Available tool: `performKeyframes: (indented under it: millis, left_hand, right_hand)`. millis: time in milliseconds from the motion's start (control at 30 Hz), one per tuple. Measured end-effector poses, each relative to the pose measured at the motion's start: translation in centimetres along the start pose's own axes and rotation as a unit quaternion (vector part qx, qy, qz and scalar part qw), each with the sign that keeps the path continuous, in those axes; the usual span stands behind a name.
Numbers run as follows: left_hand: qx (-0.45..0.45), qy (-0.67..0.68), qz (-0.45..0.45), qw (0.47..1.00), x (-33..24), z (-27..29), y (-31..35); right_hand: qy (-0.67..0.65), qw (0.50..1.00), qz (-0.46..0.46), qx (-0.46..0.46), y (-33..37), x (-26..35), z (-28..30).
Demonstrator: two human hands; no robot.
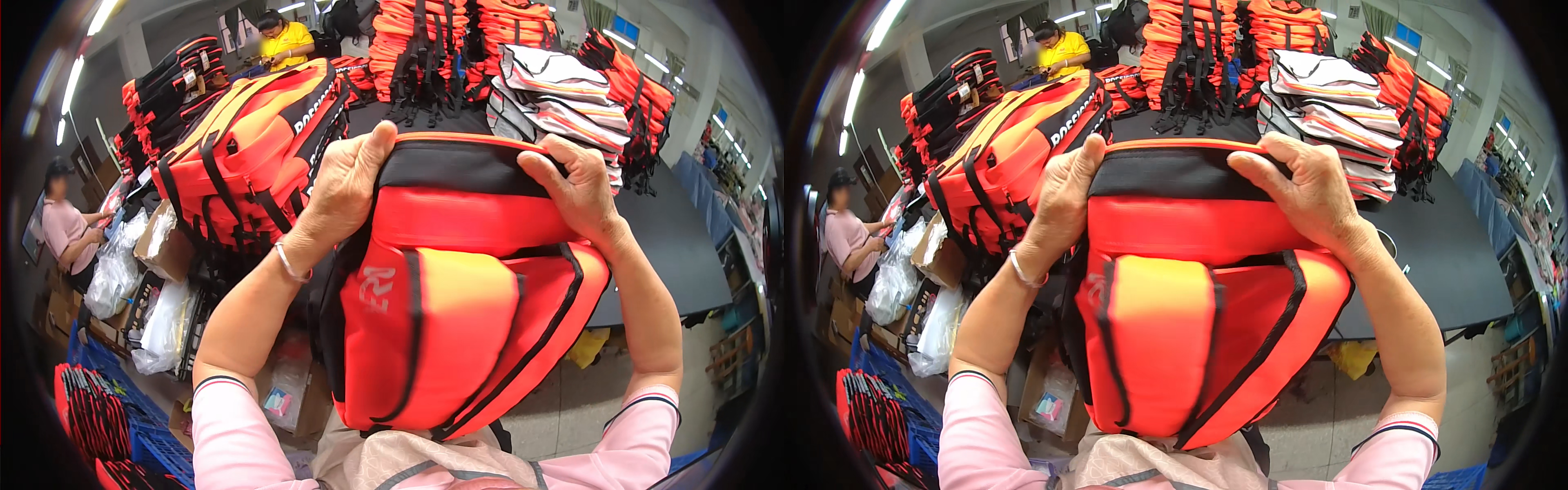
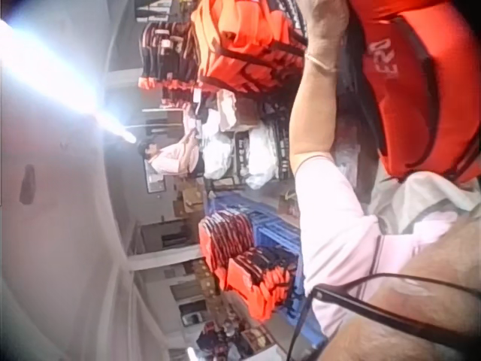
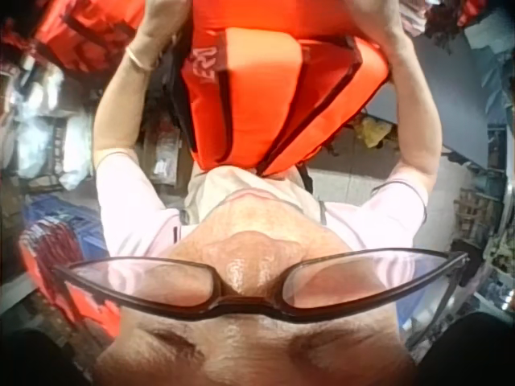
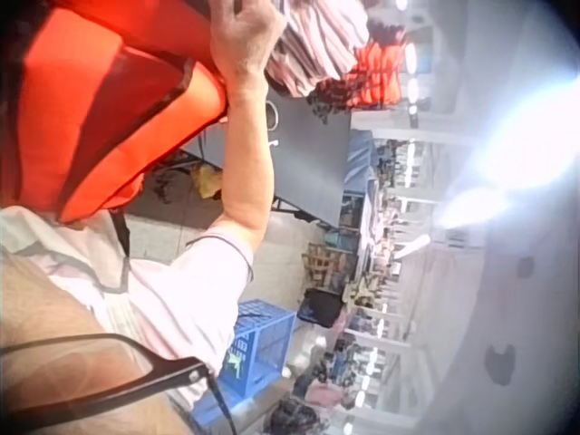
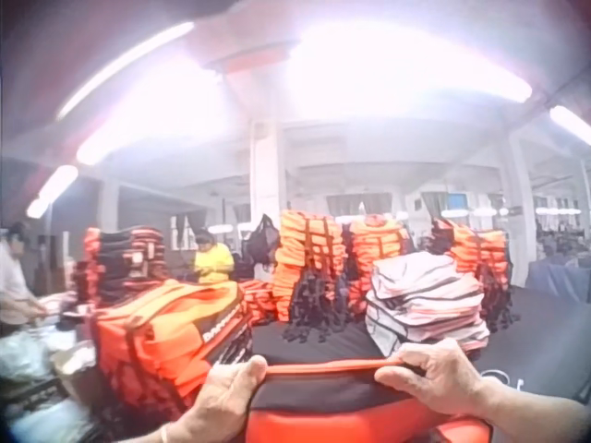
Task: The person unfolds a red and black bag, inspects the interior, and secures the zipper. They use scissors to trim excess threads from the bag's straps and edges, then use a small tool to smooth the seams before placing the finished bag on a stack.
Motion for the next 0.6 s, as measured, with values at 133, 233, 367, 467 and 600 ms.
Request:
performKeyframes:
  millis: [133,233,367,467,600]
  left_hand:
    - [0.057,0.163,0.195,0.966,-3.3,1.2,0.3]
    - [0.024,0.219,0.263,0.939,-3.6,2.0,0.9]
    - [-0.014,0.247,0.271,0.930,-3.5,2.0,1.3]
    - [0.025,0.241,0.220,0.945,-3.4,2.1,1.3]
    - [0.130,0.399,0.213,0.883,-2.8,3.7,3.4]
  right_hand:
    - [0.058,0.997,0.022,0.035,-0.7,-2.6,-0.2]
    - [0.057,0.996,0.021,0.068,-2.0,-2.6,-1.8]
    - [0.011,0.987,-0.047,0.150,-5.6,2.5,-2.2]
    - [-0.015,0.982,0.113,0.151,-8.0,8.1,-5.0]
    - [-0.093,0.985,0.037,0.143,-8.0,8.8,-5.6]
Point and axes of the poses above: each hand's wrist, its own y-axis away from the middle knuckle, its own z-axis out of the back of the hand, x = y × z, the point moved 1 cm from there along -y, towards the middle knuckle, and after that the axes turned 6 degrees about x, right-handed, at the moved point
